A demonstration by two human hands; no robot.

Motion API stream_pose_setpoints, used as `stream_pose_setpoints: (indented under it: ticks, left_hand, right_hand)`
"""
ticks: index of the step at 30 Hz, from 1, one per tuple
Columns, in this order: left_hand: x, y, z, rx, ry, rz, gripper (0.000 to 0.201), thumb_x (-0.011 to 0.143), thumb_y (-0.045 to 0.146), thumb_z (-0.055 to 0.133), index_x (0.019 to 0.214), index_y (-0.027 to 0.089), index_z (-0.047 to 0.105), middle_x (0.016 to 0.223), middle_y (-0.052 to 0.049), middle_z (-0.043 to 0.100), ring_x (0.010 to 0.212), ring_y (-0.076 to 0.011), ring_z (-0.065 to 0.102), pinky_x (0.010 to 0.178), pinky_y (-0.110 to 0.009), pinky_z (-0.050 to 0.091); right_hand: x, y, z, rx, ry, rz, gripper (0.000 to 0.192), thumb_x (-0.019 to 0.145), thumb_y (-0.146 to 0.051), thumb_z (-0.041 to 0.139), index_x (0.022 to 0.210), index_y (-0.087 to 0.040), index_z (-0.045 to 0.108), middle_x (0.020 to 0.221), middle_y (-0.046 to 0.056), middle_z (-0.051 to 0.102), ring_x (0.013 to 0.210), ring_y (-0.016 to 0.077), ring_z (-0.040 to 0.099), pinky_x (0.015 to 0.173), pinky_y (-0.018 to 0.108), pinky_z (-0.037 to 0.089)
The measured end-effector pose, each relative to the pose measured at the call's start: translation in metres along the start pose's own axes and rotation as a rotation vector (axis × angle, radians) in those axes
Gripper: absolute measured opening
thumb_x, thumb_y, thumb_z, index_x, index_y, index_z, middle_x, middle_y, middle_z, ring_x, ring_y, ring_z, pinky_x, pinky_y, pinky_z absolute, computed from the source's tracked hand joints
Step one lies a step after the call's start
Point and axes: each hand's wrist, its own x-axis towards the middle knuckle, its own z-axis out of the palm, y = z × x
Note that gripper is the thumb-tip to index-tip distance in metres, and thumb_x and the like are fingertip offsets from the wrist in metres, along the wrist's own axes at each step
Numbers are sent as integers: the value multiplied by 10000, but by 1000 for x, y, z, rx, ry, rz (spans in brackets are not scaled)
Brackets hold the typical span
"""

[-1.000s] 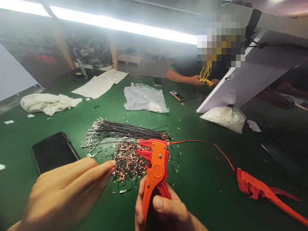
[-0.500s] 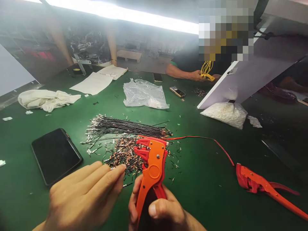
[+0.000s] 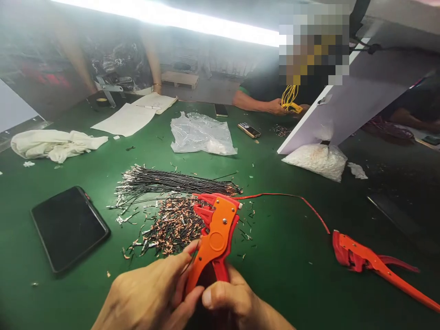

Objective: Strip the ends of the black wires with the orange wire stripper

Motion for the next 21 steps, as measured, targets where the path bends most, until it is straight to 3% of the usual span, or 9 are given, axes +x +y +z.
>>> stream_pose_setpoints:
  ticks: [6,9,12,15,21]
  left_hand:
    - [-14,3,12,45,-41,-12,302,968,207,367,1203,64,493,694,-6,692,479,-124,638,394,-225,473]
    - [-10,1,12,0,-22,0,276,1016,272,346,1153,90,502,639,17,662,452,-116,617,384,-225,456]
    - [1,-4,9,-95,33,28,259,1044,322,300,1000,168,504,583,44,602,423,-100,578,373,-215,419]
    - [11,-9,3,-72,86,62,245,1029,183,272,899,205,479,518,60,531,381,-91,518,353,-205,358]
    - [9,-17,-2,28,149,45,183,966,97,361,984,174,527,569,36,544,440,-114,505,413,-230,368]
  right_hand:
    - [4,5,-7,5,-30,30,430,545,-197,687,972,-155,674,746,60,653,720,238,626,725,353,504]
    - [3,-1,-1,28,2,18,514,578,-239,716,1083,-169,651,840,77,680,789,245,641,769,356,493]
    - [1,-9,5,47,-47,-13,570,620,-274,706,1176,-195,611,877,64,691,842,243,659,862,377,463]
    - [1,-17,4,-21,-100,14,578,642,-337,697,1193,-213,574,881,66,687,828,271,667,880,447,467]
    - [5,-19,1,-198,-132,-22,649,709,-517,706,1229,-182,508,882,89,650,828,301,657,846,494,492]
